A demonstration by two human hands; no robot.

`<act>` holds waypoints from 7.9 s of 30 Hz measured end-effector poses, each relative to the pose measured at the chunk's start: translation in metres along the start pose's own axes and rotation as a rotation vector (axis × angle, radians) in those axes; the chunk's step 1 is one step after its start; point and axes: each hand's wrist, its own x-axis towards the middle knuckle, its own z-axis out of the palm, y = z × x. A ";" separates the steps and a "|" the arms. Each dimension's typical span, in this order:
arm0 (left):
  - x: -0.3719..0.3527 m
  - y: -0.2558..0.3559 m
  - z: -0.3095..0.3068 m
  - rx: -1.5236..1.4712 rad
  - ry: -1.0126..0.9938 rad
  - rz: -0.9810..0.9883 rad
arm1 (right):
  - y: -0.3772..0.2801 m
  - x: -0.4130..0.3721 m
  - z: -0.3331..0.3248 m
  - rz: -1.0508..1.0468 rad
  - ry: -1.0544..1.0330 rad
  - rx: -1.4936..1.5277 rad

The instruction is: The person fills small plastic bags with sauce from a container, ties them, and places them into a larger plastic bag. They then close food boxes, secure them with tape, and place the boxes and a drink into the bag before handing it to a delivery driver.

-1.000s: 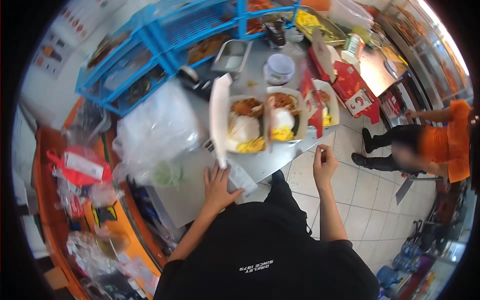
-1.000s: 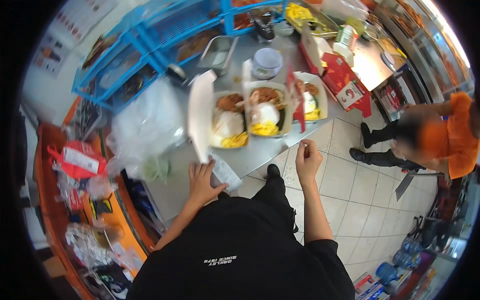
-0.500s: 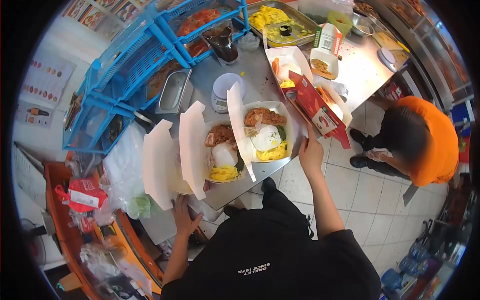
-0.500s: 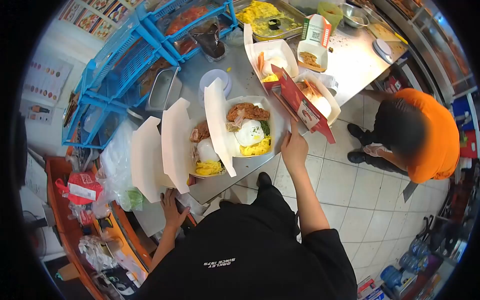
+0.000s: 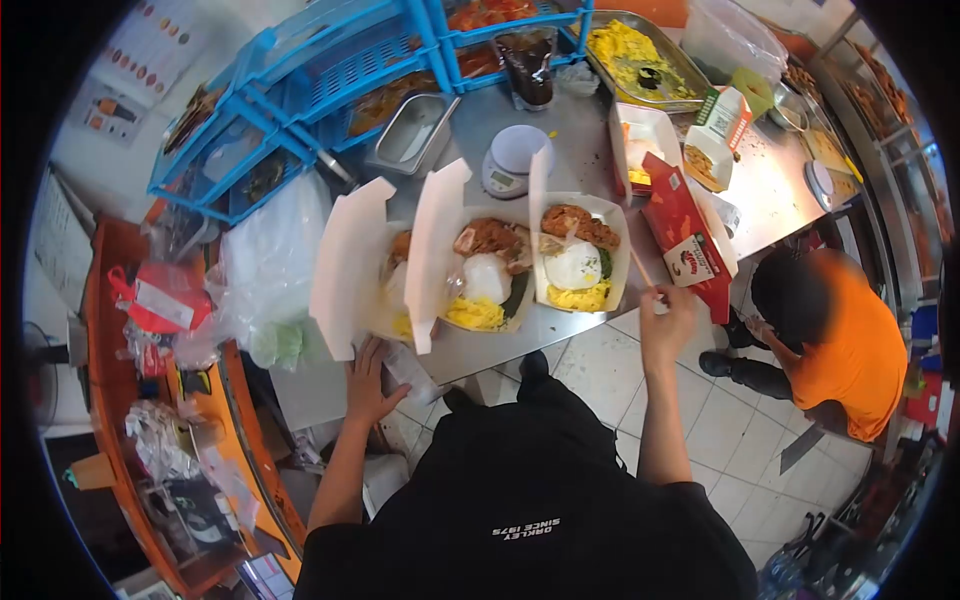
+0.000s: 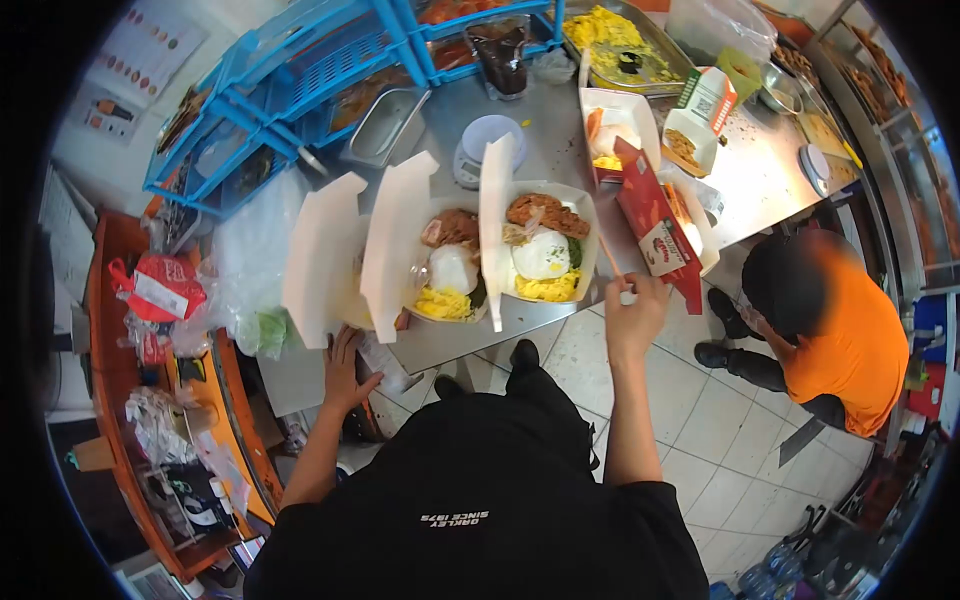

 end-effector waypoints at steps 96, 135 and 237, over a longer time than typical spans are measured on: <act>-0.012 -0.034 0.010 -0.295 0.245 0.125 | -0.267 -0.161 0.033 0.180 -0.779 0.814; -0.011 -0.021 -0.001 -0.229 0.180 0.030 | -0.273 -0.160 0.025 0.039 -0.758 0.744; -0.006 -0.028 0.001 -0.236 -0.012 -0.001 | -0.266 -0.164 0.028 -0.300 -0.792 0.671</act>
